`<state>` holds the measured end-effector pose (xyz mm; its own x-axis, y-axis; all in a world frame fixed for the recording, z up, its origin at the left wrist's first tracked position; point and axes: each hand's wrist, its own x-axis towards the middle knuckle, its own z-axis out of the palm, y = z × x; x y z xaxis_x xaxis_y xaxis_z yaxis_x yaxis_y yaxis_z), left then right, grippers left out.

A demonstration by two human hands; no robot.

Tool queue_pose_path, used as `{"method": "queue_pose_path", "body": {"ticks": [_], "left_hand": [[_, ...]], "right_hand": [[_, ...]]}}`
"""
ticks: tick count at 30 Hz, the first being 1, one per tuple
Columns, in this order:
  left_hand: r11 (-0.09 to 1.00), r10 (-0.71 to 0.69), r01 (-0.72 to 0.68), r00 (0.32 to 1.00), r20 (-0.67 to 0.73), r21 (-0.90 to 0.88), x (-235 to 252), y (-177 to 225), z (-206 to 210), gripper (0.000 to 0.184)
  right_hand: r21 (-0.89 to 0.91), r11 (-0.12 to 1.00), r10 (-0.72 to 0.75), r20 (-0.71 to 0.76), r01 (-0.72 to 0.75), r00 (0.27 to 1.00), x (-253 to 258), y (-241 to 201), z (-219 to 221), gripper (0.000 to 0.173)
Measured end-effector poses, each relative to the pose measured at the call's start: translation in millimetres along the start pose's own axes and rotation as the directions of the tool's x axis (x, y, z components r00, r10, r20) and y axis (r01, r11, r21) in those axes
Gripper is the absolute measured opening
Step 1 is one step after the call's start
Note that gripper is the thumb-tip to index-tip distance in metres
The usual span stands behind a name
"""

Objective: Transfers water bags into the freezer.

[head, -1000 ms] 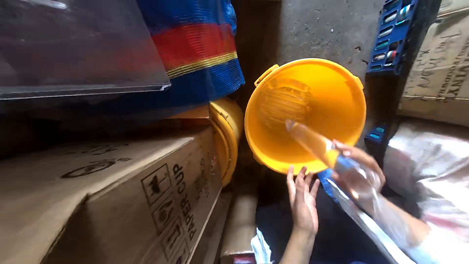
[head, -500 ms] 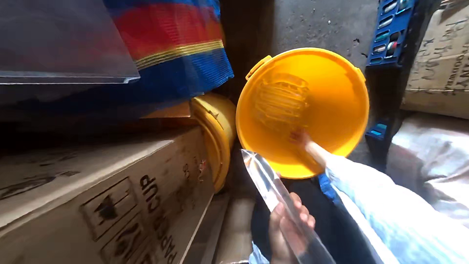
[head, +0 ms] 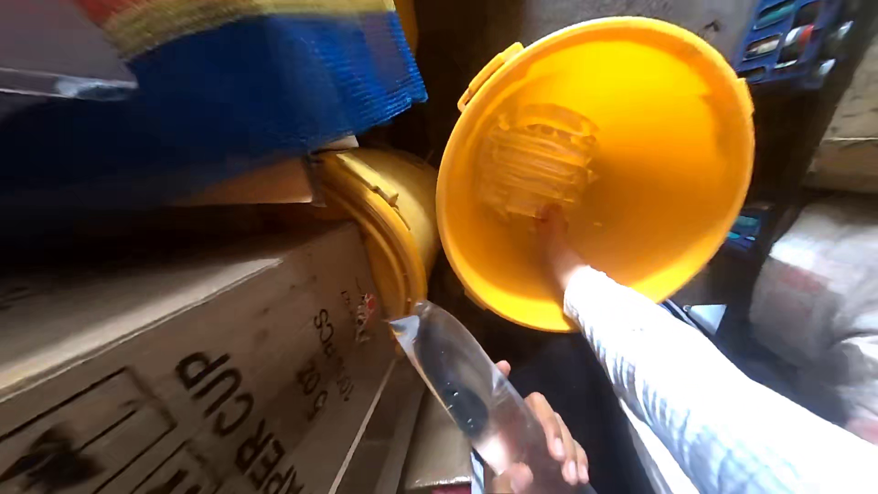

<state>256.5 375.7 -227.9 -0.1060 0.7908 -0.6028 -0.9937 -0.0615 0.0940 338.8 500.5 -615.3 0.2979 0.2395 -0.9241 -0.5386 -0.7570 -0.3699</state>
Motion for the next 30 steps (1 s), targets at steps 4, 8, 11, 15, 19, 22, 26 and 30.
{"method": "queue_pose_path", "body": {"ticks": [4,8,11,15,19,22,26,30], "left_hand": [[0.969,0.066,-0.114,0.974,0.215,0.219,-23.9,5.5,38.8,0.069],[0.824,0.103,-0.312,0.903,0.418,0.472,-70.3,31.2,113.1,0.061],[0.771,0.144,-0.422,0.845,0.516,0.477,-123.1,56.6,166.0,0.051],[0.606,0.288,-0.661,0.702,0.652,0.444,-200.9,94.7,202.4,0.059],[0.488,0.471,-0.787,0.602,0.644,0.378,-295.3,133.5,201.8,0.06],[0.34,0.65,-0.883,0.47,0.597,0.325,-371.4,156.8,188.4,0.06],[0.045,0.841,-0.968,0.17,0.514,0.246,-455.1,192.2,153.2,0.06],[-0.136,0.871,-0.974,-0.032,0.49,0.179,-532.5,239.8,124.4,0.064]], "right_hand": [[0.13,0.991,-0.076,0.255,0.043,0.964,-97.6,-60.0,-27.3,0.022],[-0.008,0.986,-0.125,0.631,0.168,0.765,-249.6,-153.9,-47.8,0.058],[-0.08,0.905,-0.069,0.942,0.418,0.329,-373.9,-223.3,-42.8,0.075],[0.015,0.723,0.316,0.882,0.69,-0.351,-544.5,-254.0,-4.3,0.052],[-0.106,0.667,0.723,0.333,0.738,-0.606,-674.3,-182.9,29.0,0.044],[-0.316,0.548,0.823,0.04,0.774,-0.567,-759.8,-105.9,29.0,0.048],[-0.36,0.509,0.802,-0.131,0.782,-0.583,-832.2,-14.9,26.9,0.074],[-0.056,0.616,0.779,-0.103,0.786,-0.618,-862.0,56.1,16.1,0.095]]}}
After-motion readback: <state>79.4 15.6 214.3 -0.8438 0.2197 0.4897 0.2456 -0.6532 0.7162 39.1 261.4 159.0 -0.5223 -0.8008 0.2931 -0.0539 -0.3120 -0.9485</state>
